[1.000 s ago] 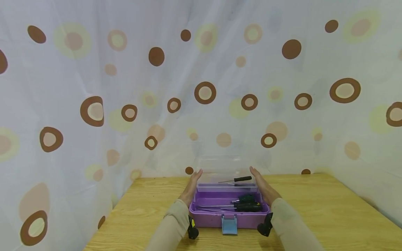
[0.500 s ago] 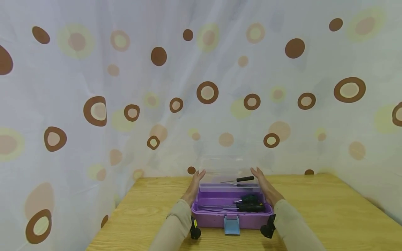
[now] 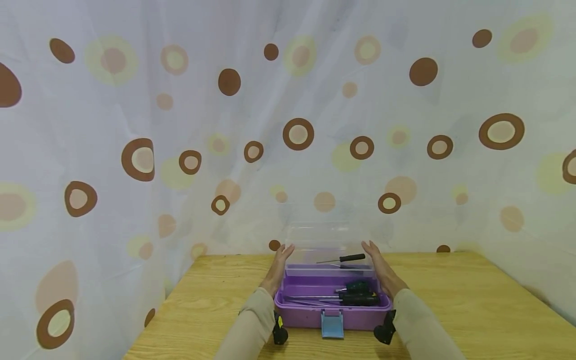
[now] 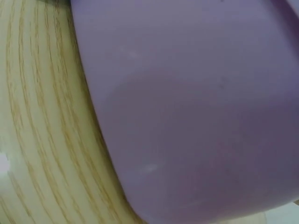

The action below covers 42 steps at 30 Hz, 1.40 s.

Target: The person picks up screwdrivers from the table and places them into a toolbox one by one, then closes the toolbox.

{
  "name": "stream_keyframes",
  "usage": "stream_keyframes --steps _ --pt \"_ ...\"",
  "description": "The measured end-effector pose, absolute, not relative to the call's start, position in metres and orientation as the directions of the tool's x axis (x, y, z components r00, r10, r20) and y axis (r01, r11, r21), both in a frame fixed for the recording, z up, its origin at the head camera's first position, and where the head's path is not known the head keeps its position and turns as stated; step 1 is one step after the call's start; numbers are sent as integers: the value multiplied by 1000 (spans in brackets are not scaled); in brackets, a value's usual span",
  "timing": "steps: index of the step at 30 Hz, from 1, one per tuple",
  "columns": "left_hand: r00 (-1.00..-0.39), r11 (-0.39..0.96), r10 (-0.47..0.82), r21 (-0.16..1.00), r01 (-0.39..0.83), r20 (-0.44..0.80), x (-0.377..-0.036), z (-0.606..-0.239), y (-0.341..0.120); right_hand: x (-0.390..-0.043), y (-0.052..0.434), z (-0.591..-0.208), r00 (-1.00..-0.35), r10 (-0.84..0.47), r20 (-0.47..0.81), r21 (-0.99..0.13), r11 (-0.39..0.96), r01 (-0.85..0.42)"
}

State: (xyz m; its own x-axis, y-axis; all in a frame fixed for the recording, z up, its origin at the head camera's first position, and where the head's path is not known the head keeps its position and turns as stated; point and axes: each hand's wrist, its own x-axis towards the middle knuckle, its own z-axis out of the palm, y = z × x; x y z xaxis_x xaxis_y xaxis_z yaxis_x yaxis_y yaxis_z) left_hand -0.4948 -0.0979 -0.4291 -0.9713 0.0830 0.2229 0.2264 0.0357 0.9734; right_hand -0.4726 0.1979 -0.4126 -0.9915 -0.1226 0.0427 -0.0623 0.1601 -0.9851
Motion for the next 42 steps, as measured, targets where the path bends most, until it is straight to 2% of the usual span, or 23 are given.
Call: stream_keyframes --steps 27,42 --pt "-953 64 10 951 303 303 -490 -429 -101 -471 201 -415 -986 -100 131 -989 59 -138" --pt "-925 -87 -31 921 379 378 -490 -427 -100 -469 204 -418 -971 -54 234 -972 3 -234"
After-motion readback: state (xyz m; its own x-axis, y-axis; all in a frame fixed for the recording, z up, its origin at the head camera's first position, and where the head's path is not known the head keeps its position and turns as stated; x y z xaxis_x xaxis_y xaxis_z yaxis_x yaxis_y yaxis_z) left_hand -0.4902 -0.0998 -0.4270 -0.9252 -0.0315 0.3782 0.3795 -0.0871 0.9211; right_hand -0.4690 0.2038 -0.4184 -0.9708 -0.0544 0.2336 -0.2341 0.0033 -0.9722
